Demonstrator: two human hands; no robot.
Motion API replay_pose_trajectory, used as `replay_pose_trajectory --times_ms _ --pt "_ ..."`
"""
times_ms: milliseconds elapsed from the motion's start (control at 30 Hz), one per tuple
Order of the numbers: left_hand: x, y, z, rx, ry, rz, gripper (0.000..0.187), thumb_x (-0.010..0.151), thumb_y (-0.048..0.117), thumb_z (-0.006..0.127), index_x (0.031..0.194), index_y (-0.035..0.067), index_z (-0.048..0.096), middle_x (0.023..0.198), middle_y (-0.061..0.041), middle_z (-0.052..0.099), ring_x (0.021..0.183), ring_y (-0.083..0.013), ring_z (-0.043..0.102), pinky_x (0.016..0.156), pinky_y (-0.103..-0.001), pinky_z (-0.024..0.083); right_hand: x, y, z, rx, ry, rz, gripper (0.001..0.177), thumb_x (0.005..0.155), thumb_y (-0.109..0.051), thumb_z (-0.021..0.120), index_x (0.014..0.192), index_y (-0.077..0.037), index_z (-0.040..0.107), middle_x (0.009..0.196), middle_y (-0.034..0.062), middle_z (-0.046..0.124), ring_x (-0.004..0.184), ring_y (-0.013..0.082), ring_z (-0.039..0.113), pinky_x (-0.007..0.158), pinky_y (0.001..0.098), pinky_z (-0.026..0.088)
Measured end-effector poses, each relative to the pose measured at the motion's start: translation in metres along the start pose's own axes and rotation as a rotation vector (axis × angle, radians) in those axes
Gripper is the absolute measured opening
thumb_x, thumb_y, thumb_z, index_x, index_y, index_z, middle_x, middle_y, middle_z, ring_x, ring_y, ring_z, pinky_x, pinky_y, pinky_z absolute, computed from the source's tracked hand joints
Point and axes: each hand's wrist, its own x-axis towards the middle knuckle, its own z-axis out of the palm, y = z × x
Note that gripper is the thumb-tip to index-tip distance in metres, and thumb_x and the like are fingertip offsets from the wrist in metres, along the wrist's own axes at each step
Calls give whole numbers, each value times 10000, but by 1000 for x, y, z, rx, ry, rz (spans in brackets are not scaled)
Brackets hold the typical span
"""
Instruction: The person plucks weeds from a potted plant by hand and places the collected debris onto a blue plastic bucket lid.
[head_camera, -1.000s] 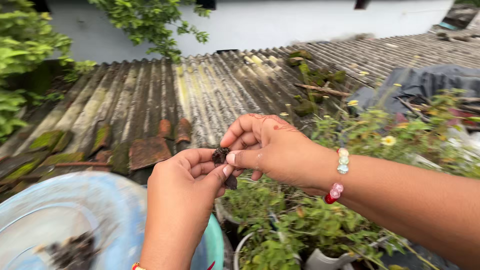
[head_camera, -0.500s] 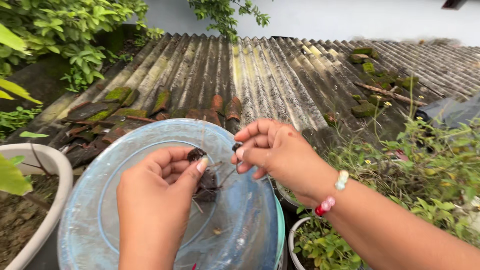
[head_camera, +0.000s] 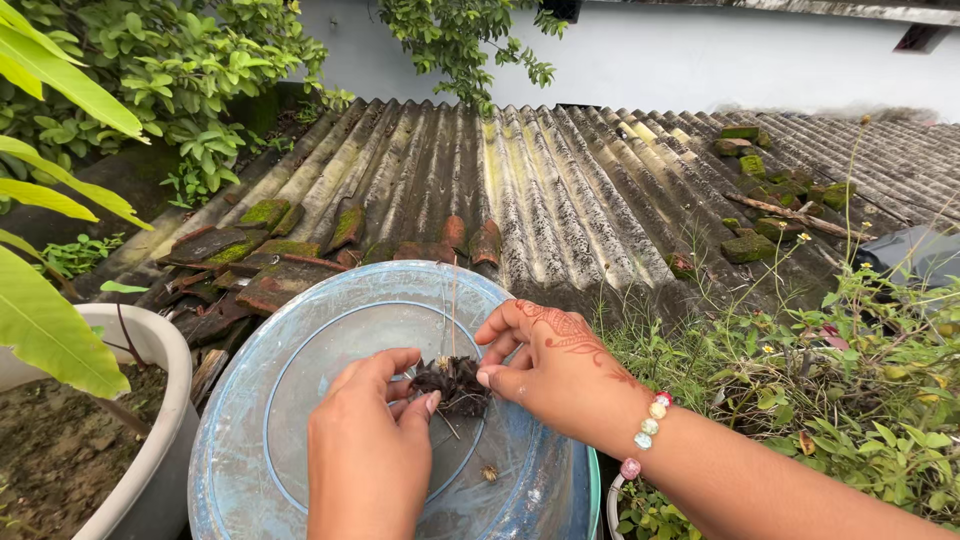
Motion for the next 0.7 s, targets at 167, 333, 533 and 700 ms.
replay_pose_trajectory --times_ms 167,333,533,700 --pt "2 -10 5 -16 136 103 392 690 -36 784 1065 70 748 1122 -109 704 919 -261 736 718 -350 604 -1 8 3 115 -47 -24 289 808 -50 705 1097 -63 693 1004 14 790 844 97 779 754 261 611" --pt "3 -19 13 141 129 90 217 773 83 783 989 101 798 1052 -59 759 980 -283 725 863 -396 555 -4 1 -1 152 -28 35 243 828 -54 655 1065 -69 705 980 12 768 807 81 773 702 263 603" --pt "12 -26 15 216 177 307 214 816 181 730 989 94 821 1186 -92 731 1082 -336 667 927 -433 493 -11 -10 -14 160 57 -15 140 839 -79 699 975 -50 714 864 36 736 716 70 684 653 253 576" --pt "11 -4 -4 143 159 131 281 926 328 670 961 91 816 1187 -21 754 992 -279 720 859 -402 529 -24 -17 -21 182 83 -95 138 842 -75 681 971 -67 731 888 -2 743 779 36 672 659 228 566"
